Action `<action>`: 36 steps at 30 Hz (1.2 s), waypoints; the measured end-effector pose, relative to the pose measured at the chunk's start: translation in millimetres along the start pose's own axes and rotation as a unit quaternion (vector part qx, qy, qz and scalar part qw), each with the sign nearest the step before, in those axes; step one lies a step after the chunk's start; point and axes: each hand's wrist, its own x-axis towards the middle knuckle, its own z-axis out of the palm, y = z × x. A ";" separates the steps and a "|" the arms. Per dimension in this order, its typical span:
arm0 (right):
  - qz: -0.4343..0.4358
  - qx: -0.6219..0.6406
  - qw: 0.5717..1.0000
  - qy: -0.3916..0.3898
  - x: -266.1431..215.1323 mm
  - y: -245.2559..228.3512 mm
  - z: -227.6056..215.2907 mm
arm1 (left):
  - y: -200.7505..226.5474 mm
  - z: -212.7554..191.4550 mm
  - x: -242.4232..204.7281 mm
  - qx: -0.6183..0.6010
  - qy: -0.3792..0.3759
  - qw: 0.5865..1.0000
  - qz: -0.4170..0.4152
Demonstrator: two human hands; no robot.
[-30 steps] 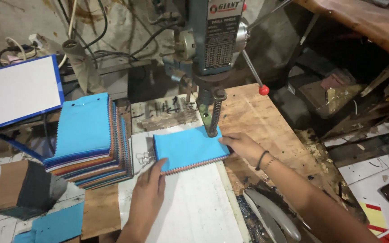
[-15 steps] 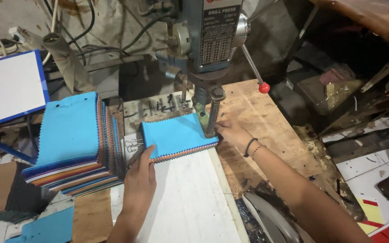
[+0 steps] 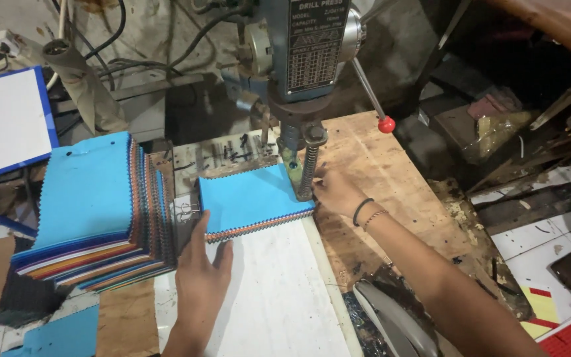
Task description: Assembling fabric swatch books by stacking materials, clipping them, stapling the spine, and drilling holes for binding.
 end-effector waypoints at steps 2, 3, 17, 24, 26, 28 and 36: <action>-0.009 0.016 0.999 0.026 -5.3 -4.7 -2.6 | -20.2 8.3 -0.2 0.000 0.052 0.997 0.059; -0.018 0.030 0.998 0.053 -7.5 -7.8 -4.1 | -30.6 12.4 -0.1 -0.001 0.104 0.987 0.119; 0.048 0.101 0.992 0.063 -5.9 -7.6 -0.4 | -42.0 16.4 11.4 0.113 0.202 0.927 0.295; 0.061 0.113 0.990 0.057 -7.6 -9.7 0.8 | -37.4 10.0 8.5 0.014 0.178 0.939 0.295; 0.054 0.114 0.990 0.069 -7.5 -10.2 2.6 | -39.3 10.7 12.1 0.009 0.174 0.944 0.281; 0.050 0.116 0.989 0.081 -6.8 -8.3 4.5 | -39.9 12.2 12.7 0.004 0.168 0.949 0.268; 0.037 0.137 0.986 0.085 -6.4 -8.3 5.7 | -31.3 5.4 10.3 -0.015 0.154 0.959 0.238</action>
